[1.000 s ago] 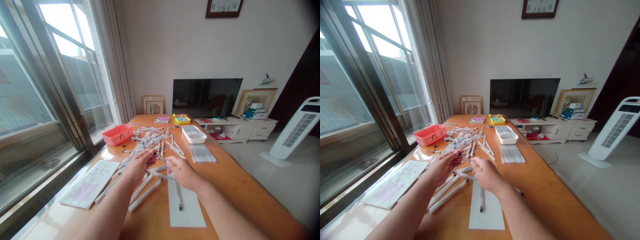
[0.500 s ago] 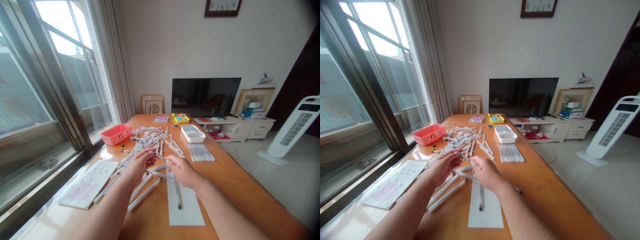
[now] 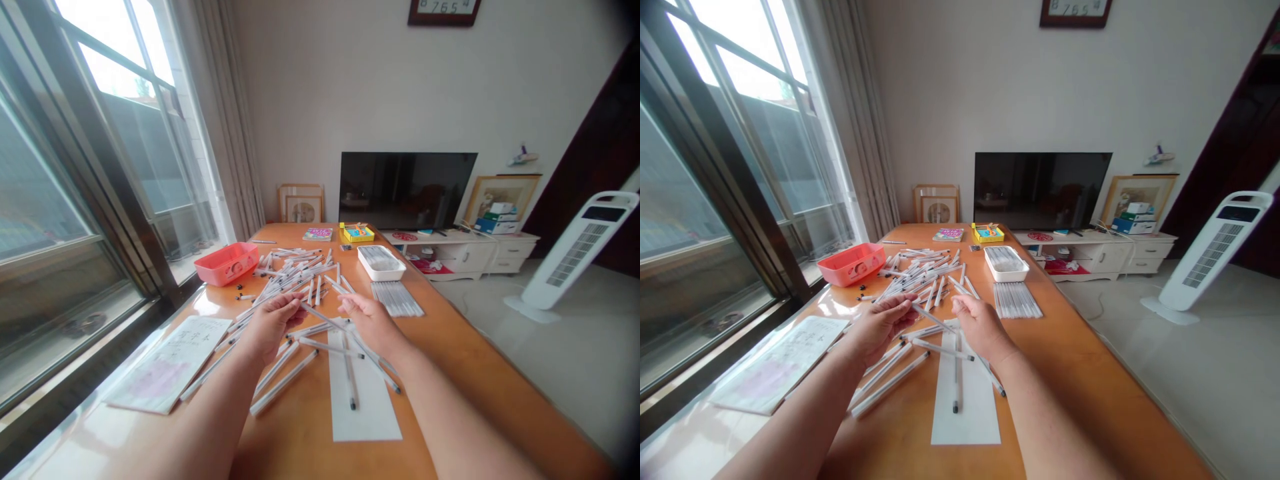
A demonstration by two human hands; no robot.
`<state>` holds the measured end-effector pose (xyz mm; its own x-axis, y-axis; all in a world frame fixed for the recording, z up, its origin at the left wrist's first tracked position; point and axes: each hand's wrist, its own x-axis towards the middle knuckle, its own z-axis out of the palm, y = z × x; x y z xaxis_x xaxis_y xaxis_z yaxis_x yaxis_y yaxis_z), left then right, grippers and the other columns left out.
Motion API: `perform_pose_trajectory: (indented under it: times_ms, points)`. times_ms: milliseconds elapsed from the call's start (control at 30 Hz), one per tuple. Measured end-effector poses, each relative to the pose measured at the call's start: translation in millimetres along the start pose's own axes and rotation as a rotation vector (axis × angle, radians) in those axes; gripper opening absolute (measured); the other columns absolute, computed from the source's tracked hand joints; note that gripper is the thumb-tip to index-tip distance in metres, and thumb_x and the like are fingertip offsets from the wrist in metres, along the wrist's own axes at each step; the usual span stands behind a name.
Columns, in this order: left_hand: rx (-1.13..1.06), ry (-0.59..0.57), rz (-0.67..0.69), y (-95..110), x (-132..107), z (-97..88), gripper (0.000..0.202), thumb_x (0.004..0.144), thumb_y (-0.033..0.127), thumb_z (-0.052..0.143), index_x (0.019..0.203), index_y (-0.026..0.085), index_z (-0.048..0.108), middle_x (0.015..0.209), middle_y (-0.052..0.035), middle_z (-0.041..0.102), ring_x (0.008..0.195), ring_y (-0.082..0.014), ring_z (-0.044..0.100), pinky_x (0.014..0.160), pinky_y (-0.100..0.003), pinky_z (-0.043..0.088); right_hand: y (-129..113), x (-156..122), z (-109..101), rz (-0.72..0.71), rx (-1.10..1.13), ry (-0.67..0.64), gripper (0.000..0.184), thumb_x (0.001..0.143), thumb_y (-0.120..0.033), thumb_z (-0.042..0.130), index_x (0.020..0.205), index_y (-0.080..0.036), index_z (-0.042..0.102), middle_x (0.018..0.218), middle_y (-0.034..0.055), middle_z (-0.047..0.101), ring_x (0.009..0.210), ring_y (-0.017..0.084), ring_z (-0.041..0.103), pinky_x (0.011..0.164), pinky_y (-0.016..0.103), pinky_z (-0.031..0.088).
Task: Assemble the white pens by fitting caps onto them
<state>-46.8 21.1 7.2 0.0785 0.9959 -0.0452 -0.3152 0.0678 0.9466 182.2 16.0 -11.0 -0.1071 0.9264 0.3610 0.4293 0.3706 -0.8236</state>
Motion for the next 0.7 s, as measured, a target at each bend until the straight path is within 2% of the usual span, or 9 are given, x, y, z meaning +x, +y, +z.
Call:
perform_pose_trajectory:
  times_ms: [100,200,433,700]
  points:
    - [-0.033,0.072,0.013,2,3,-4.1,0.037,0.071,0.023,0.082,0.104,0.011,0.074,0.088,-0.0108,0.073,0.074,-0.0145,0.068,0.076,-0.027,0.054,16,7,-13,0.083,-0.042,0.158,0.03,0.094,-0.039,0.048,0.101,-0.02,0.07,0.089,0.0042,0.074,0.083,0.02,0.066,0.079,0.031,0.049]
    - [-0.036,0.123,0.019,2,6,-8.4,0.038,0.071,0.021,0.081,0.106,0.011,0.073,0.087,-0.011,0.073,0.073,-0.0144,0.068,0.073,-0.026,0.054,34,12,-21,0.142,-0.12,0.191,0.024,0.089,-0.034,0.052,0.093,-0.02,0.071,0.084,0.0042,0.073,0.079,0.02,0.066,0.076,0.031,0.049]
    - [-0.034,0.175,0.028,1,12,-14.7,0.038,0.071,0.022,0.08,0.106,0.011,0.073,0.084,-0.0097,0.073,0.075,-0.0148,0.068,0.073,-0.026,0.054,64,10,-20,0.196,-0.375,0.035,0.019,0.079,-0.019,0.058,0.088,-0.024,0.074,0.082,0.0024,0.073,0.076,0.019,0.064,0.068,0.027,0.045]
    - [-0.057,0.168,0.014,0,12,-15.6,0.041,0.07,0.025,0.082,0.108,0.012,0.073,0.08,-0.0083,0.072,0.078,-0.0161,0.068,0.074,-0.027,0.053,56,7,-17,0.138,-0.424,-0.083,0.022,0.07,-0.014,0.065,0.088,-0.022,0.075,0.086,0.0016,0.069,0.076,0.016,0.061,0.068,0.025,0.044]
